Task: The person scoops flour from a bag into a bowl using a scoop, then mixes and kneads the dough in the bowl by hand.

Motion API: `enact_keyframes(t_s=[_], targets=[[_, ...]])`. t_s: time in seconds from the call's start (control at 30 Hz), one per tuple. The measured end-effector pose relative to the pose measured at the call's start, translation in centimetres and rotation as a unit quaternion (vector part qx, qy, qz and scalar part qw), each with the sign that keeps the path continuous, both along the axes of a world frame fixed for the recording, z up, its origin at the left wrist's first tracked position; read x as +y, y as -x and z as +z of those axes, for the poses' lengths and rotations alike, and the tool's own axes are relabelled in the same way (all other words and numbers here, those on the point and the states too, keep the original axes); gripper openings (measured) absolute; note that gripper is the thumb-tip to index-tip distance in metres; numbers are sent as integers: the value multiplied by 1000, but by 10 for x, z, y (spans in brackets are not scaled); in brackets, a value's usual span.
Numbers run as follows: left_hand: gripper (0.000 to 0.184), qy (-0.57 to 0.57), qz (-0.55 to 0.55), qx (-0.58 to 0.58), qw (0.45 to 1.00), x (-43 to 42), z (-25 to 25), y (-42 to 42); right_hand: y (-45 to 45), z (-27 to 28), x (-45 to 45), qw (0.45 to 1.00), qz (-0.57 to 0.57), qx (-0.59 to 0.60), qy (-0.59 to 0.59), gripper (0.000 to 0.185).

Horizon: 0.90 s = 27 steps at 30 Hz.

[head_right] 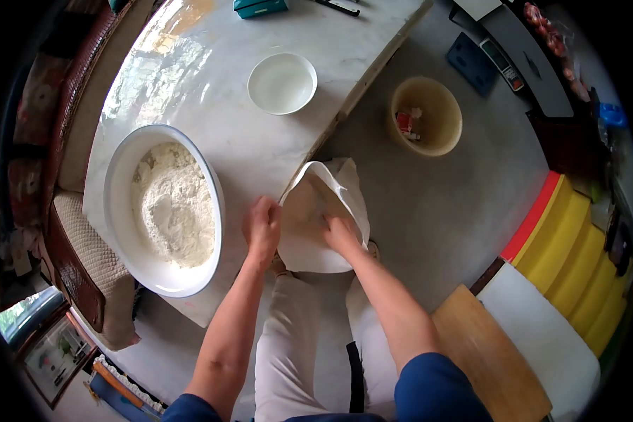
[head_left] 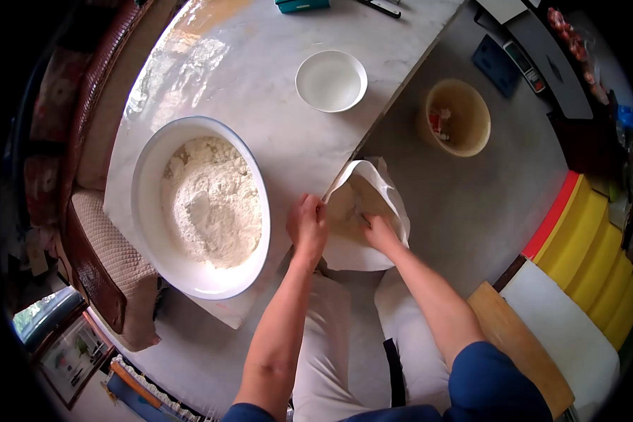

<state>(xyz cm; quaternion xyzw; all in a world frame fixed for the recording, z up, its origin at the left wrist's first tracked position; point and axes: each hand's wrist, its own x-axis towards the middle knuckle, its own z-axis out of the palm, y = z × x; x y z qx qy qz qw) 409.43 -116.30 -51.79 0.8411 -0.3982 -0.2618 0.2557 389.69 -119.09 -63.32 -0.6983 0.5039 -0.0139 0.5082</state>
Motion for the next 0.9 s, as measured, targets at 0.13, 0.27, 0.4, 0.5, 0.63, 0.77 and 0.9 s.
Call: enact_keyframes(t_s=[0.13, 0.27, 0.4, 0.5, 0.63, 0.77, 0.9], targets=[[4, 22, -8, -23, 999, 4, -8, 5, -16, -20, -4, 996, -30, -79, 13, 34], [4, 26, 10, -16, 999, 3, -7, -2, -2, -5, -7, 993, -32, -77, -82, 40], [5, 2, 19, -18, 1000, 5, -1, -8, 24, 43, -17, 984, -18, -98, -146, 43], [6, -12, 22, -24, 999, 12, 0, -5, 31, 67, -21, 975, -16, -109, -191, 43], [7, -8, 23, -37, 999, 11, 2, -7, 44, 91, -14, 973, -30, -119, -193, 39], [8, -19, 18, -49, 998, 11, 2, -6, 64, 124, -11, 963, -48, -121, -234, 40], [9, -45, 22, -58, 997, 13, 3, -4, 87, 148, -12, 963, -76, -86, -243, 41]])
